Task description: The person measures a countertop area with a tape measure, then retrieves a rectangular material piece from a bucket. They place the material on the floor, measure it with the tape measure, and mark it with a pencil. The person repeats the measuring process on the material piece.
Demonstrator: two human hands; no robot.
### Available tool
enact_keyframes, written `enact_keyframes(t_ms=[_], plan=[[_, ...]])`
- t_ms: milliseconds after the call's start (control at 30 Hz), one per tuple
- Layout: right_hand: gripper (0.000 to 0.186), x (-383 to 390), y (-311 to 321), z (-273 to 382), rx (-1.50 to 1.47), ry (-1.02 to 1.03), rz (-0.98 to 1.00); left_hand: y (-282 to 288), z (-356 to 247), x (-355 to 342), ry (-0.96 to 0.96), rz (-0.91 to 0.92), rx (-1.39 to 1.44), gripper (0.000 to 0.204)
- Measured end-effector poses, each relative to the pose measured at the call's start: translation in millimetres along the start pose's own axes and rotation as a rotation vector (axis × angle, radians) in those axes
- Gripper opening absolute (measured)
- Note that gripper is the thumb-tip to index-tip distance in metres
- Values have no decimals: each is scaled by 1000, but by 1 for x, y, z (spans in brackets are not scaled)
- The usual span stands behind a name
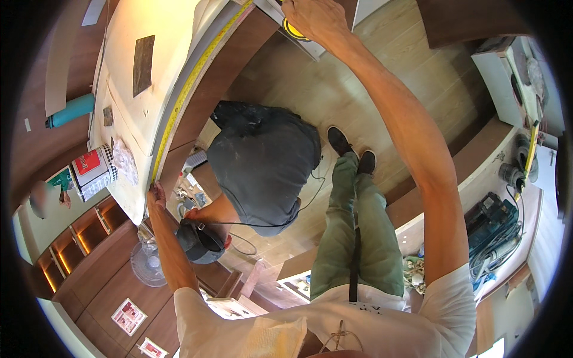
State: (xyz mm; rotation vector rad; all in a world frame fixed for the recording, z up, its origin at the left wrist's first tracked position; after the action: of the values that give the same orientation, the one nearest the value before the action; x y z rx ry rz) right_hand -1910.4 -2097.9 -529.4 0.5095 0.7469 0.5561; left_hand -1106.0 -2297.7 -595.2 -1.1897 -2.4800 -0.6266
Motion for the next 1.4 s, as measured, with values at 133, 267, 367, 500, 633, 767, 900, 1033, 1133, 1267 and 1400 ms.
enact_keyframes(t_ms=[133, 267, 367, 500, 633, 767, 900, 1033, 1133, 1267, 1400], plan=[[21, 1, -3, -3, -7, 8, -45, -5, -3, 7, 19, 43, -10, 17], [20, 3, -4, -2, -9, 27, -102, -1, -3, 4, 60, -1, -20, 14], [20, 4, -8, -4, 8, 26, -76, 1, -4, -1, 42, -17, -17, 13], [21, 6, -6, -4, 5, 50, -107, 0, -4, -6, 36, -10, -11, 13], [22, 7, -4, -2, 5, 78, -150, 1, -5, -7, 23, -42, -15, 11], [23, 8, -8, -5, 14, 54, -104, 3, -6, -3, 16, -92, -37, 12], [22, 7, -3, -4, 34, 90, -150, 0, -6, 1, 23, -66, -34, 12], [20, 6, -3, -3, 34, 126, -135, 1, -6, -1, 18, -45, -54, 12], [18, 4, -3, -2, 49, 153, -141, 0, -6, -4, 6, -8, -83, 15], [17, 3, -2, -4, 50, 162, -160, 5, -8, -5, -7, -76, -59, 15], [16, 4, 6, 1, 4, 259, -262, 1, -9, -1, -9, -38, -85, 15]])
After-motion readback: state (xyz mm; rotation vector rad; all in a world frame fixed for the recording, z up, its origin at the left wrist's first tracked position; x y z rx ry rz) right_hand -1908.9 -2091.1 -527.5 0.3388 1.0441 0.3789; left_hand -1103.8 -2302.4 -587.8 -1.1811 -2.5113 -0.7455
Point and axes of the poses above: each hand's wrist, its own x-axis away from the middle knuckle, its own y-axis out of the back of the hand, z = x × y, the point moved 8 cm from there along -x, towards the middle knuckle, and after that the axes turned 12 degrees about -z, right-handed, at the moved point
